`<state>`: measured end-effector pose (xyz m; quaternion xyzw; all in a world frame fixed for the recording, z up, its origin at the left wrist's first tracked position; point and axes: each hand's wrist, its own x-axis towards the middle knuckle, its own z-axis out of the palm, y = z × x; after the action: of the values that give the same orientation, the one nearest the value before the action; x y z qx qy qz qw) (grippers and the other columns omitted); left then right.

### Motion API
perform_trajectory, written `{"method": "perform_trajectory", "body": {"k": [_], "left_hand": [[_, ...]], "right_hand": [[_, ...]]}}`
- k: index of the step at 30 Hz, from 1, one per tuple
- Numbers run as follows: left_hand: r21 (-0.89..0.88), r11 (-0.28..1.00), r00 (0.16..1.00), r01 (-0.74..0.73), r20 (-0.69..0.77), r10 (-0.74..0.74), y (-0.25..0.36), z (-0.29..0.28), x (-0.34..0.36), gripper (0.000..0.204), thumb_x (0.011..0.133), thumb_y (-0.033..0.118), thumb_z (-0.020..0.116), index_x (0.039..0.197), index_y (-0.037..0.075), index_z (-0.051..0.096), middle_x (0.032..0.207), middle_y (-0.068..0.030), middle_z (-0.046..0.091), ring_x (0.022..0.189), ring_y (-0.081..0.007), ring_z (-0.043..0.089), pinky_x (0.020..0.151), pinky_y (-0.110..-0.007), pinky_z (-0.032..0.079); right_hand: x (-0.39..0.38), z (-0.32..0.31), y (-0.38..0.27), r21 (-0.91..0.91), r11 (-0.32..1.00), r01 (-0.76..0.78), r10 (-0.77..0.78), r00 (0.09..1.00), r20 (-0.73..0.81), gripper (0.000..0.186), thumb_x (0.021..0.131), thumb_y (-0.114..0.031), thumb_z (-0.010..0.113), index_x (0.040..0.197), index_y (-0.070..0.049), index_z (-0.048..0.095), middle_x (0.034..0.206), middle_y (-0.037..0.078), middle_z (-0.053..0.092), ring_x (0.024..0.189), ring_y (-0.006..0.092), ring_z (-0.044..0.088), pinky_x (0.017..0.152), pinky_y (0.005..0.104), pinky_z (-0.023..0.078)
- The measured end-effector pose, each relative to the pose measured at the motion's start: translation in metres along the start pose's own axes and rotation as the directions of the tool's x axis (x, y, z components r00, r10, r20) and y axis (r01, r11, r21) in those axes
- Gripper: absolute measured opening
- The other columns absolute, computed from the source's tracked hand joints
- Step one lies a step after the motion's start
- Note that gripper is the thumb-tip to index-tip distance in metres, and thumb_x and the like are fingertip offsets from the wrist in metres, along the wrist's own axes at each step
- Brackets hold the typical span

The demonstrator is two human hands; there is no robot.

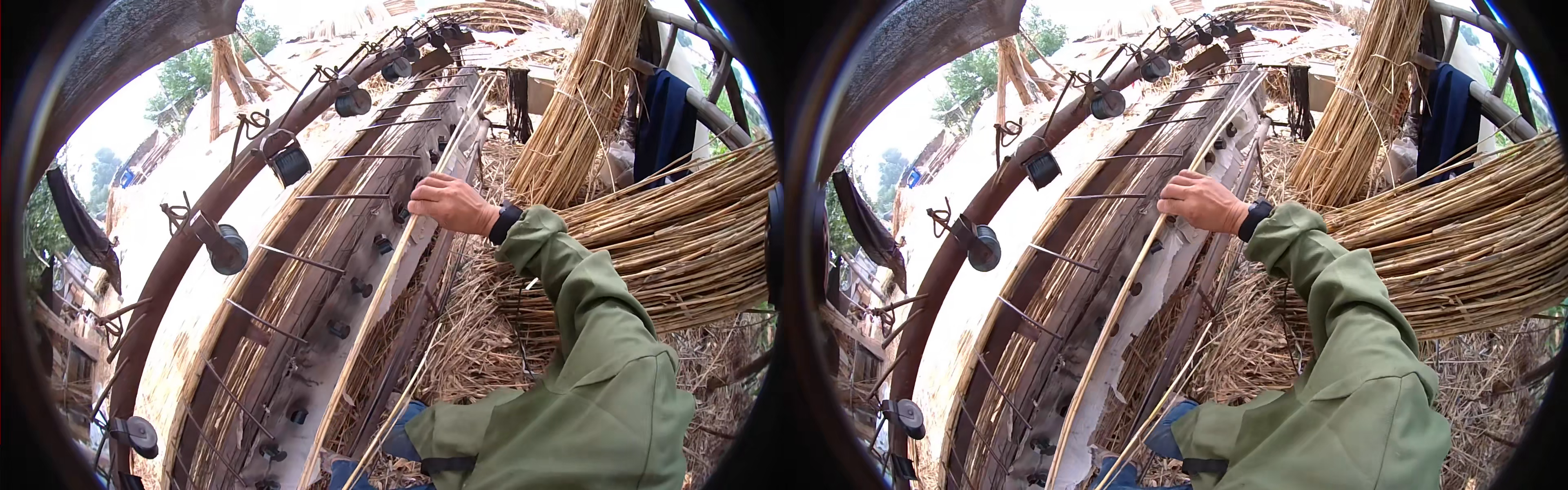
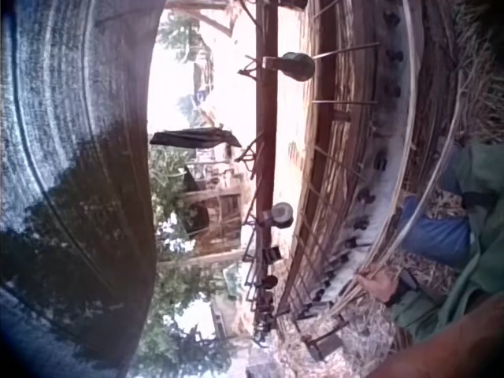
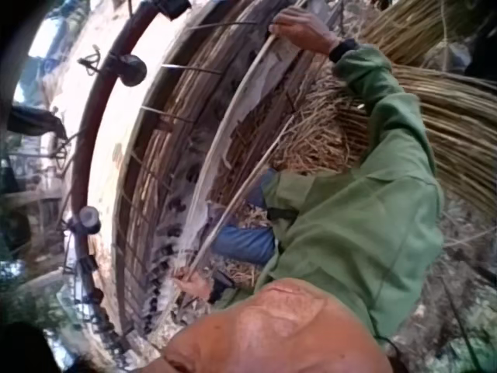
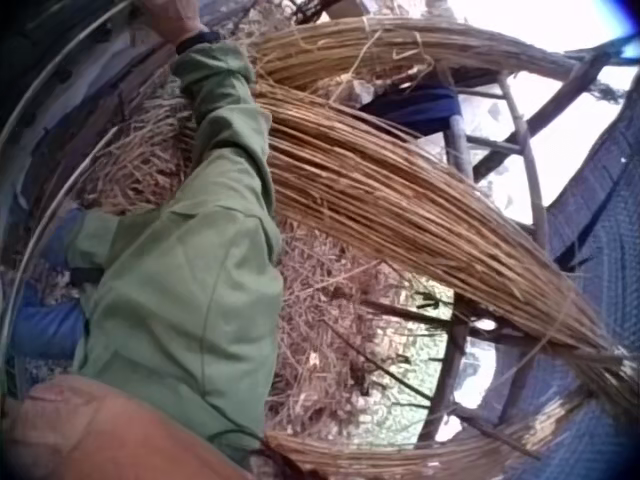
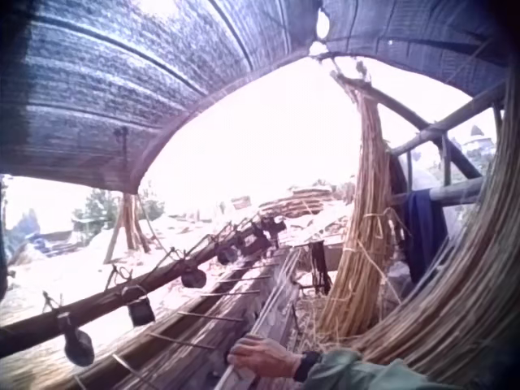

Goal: Manually feeding reeds into a weaving machine to create a mat.

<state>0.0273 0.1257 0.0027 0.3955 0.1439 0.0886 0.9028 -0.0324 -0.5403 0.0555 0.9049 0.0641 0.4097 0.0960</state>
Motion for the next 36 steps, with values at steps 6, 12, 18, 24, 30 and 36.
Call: {"method": "perform_trajectory", "body": {"k": [6, 12, 18, 24, 30, 36], "left_hand": [[0.151, 0.978, 0.925, -0.143, 0.372, 0.078, -0.058, 0.095, -0.021, 0.036, 0.092, 0.037, 0.046, 0.099, 0.003, 0.054, 0.09, -0.008, 0.054, 0.078, -0.0163, 0.05, 0.068, -0.029, 0.045], [0.172, 0.978, 0.844, -0.116, 0.537, 0.006, -0.079, 0.152, -0.05, 0.036, 0.09, 0.034, 0.049, 0.106, 0.002, 0.052, 0.101, -0.0099, 0.053, 0.09, -0.0202, 0.051, 0.08, -0.033, 0.047], [0.121, 0.992, 0.94, -0.025, 0.342, -0.018, -0.062, 0.084, -0.037, 0.032, 0.093, 0.031, 0.045, 0.1, 0.0, 0.052, 0.095, -0.0099, 0.055, 0.085, -0.0183, 0.052, 0.075, -0.033, 0.046], [0.235, 0.967, 0.97, -0.1, 0.241, 0.042, -0.044, 0.039, -0.027, 0.036, 0.095, 0.033, 0.041, 0.096, 0.0, 0.053, 0.087, -0.0072, 0.054, 0.08, -0.0157, 0.05, 0.071, -0.033, 0.043], [0.14, 0.971, 0.967, -0.193, 0.194, 0.164, -0.04, 0.092, -0.051, 0.037, 0.093, 0.036, 0.043, 0.094, 0.001, 0.055, 0.082, -0.0067, 0.053, 0.076, -0.0169, 0.05, 0.068, -0.032, 0.042], [0.193, 0.936, 0.94, -0.295, 0.233, 0.249, -0.026, 0.076, -0.027, 0.036, 0.094, 0.035, 0.044, 0.095, 0.0, 0.054, 0.082, -0.0074, 0.052, 0.074, -0.0172, 0.049, 0.066, -0.033, 0.042]], "right_hand": [[0.064, 0.057, -0.023, -0.156, 0.978, -0.139, 0.147, 0.988, 0.042, 0.011, 0.067, -0.011, 0.056, 0.076, -0.01, 0.061, 0.089, 0.005, 0.052, 0.088, 0.0212, 0.05, 0.076, 0.0313, 0.045], [0.087, 0.085, -0.079, -0.027, 1.0, 0.003, -0.001, 0.999, 0.047, 0.01, 0.068, -0.013, 0.056, 0.075, -0.007, 0.061, 0.088, 0.006, 0.052, 0.088, 0.0203, 0.051, 0.07, 0.0284, 0.048], [0.094, 0.065, -0.087, 0.019, 0.992, 0.121, -0.119, 0.989, -0.09, 0.008, 0.067, -0.013, 0.056, 0.071, -0.007, 0.059, 0.084, 0.004, 0.05, 0.084, 0.0188, 0.052, 0.065, 0.0269, 0.05], [0.091, 0.074, -0.077, -0.042, 0.998, 0.04, -0.038, 0.998, 0.045, 0.008, 0.067, -0.013, 0.056, 0.071, -0.008, 0.061, 0.086, 0.003, 0.052, 0.085, 0.0173, 0.052, 0.062, 0.0257, 0.051], [0.087, 0.08, -0.069, -0.071, 0.997, -0.022, 0.029, 0.994, 0.105, 0.011, 0.068, -0.014, 0.057, 0.075, -0.008, 0.063, 0.09, 0.004, 0.054, 0.092, 0.0197, 0.052, 0.071, 0.0284, 0.049], [0.097, 0.054, -0.126, 0.072, 0.975, 0.211, -0.21, 0.977, -0.026, 0.009, 0.068, -0.014, 0.056, 0.071, -0.006, 0.058, 0.081, 0.004, 0.051, 0.083, 0.0183, 0.052, 0.062, 0.0278, 0.05]]}}
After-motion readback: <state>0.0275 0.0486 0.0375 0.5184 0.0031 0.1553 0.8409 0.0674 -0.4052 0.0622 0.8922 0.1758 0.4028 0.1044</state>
